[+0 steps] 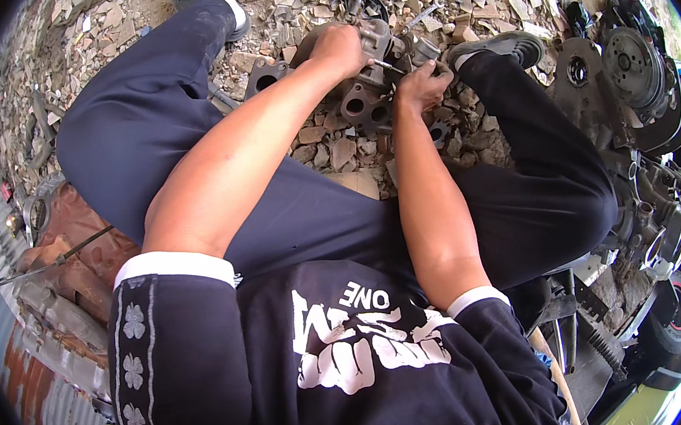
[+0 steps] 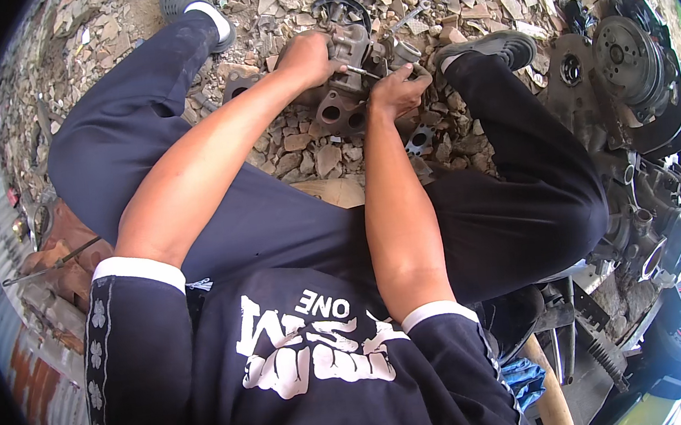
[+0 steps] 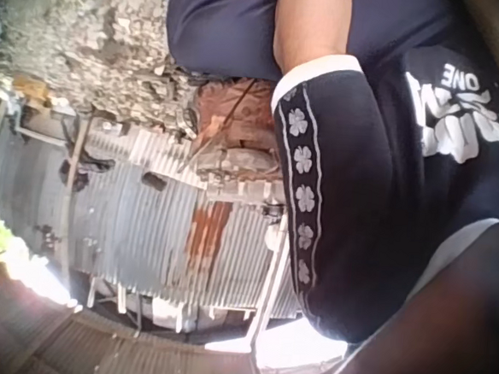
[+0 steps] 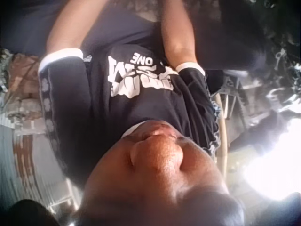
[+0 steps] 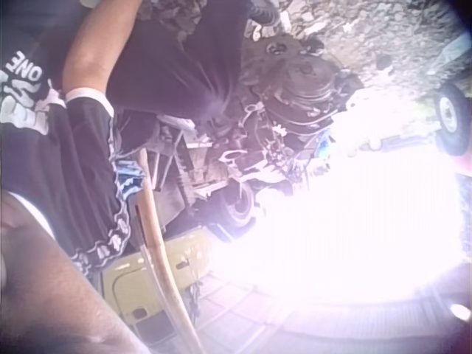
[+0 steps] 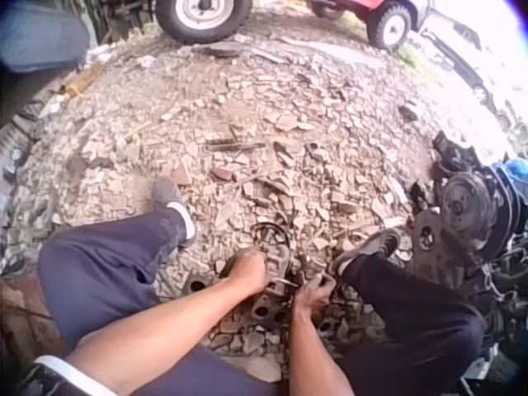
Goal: The person sits on a debris-covered ground and uses a hammer and chisel to separate a turbocharger housing from an exhaust manifold. They repeatedly strike the chisel to break the joint, then pull the housing away and inspect the separated parts.
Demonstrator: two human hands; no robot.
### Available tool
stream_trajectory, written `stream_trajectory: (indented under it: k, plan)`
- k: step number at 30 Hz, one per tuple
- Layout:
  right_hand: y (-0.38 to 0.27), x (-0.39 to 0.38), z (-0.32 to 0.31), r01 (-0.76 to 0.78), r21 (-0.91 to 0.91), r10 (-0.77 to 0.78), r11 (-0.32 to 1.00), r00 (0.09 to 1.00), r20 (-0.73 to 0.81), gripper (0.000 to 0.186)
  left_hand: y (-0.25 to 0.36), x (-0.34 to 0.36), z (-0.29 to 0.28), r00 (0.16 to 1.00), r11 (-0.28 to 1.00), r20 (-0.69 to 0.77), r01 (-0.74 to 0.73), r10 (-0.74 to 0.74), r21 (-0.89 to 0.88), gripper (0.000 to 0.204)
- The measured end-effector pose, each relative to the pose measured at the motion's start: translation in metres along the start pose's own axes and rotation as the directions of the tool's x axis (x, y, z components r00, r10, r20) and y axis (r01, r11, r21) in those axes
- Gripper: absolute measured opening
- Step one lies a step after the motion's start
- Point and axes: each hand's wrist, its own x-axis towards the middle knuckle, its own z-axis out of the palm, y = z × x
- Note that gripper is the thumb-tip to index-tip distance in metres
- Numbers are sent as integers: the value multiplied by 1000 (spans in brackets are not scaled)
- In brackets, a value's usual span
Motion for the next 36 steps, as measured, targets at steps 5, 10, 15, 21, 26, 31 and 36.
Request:
stream_trajectory:
  k: [5, 10, 15, 21, 26, 31, 36]
  plan:
    - [12, 1, 6, 6, 19, -5, 1000, 999, -49, 27, -1, 3, 4, 995, 991, -9, 95, -97, -99, 41]
    - [17, 5, 7, -94, 108, 98, 990, 995, -31, 25, 1, 8, 7, 997, 991, -71, -44, 35, -124, 37]
    - [16, 8, 7, -148, 87, 152, 985, 988, -33, 23, -4, 18, 12, 988, 987, -70, -145, 140, -68, 35]
    - [26, 14, 11, -111, 45, 113, 993, 992, -55, 24, 2, 24, 7, 982, 984, -61, -177, 178, 21, 29]
    - [23, 12, 13, -46, 26, 47, 999, 998, -48, 27, 2, 28, 1, 990, 988, 15, -144, 144, 51, 35]
    - [22, 16, 8, 30, -33, -30, 999, 1000, 0, 40, 18, 28, -17, 993, 989, 87, -87, 77, 117, 47]
    - [26, 23, 16, 12, -83, -14, 996, 1000, -20, 41, 23, 30, -20, 997, 988, 61, -54, 46, 148, 53]
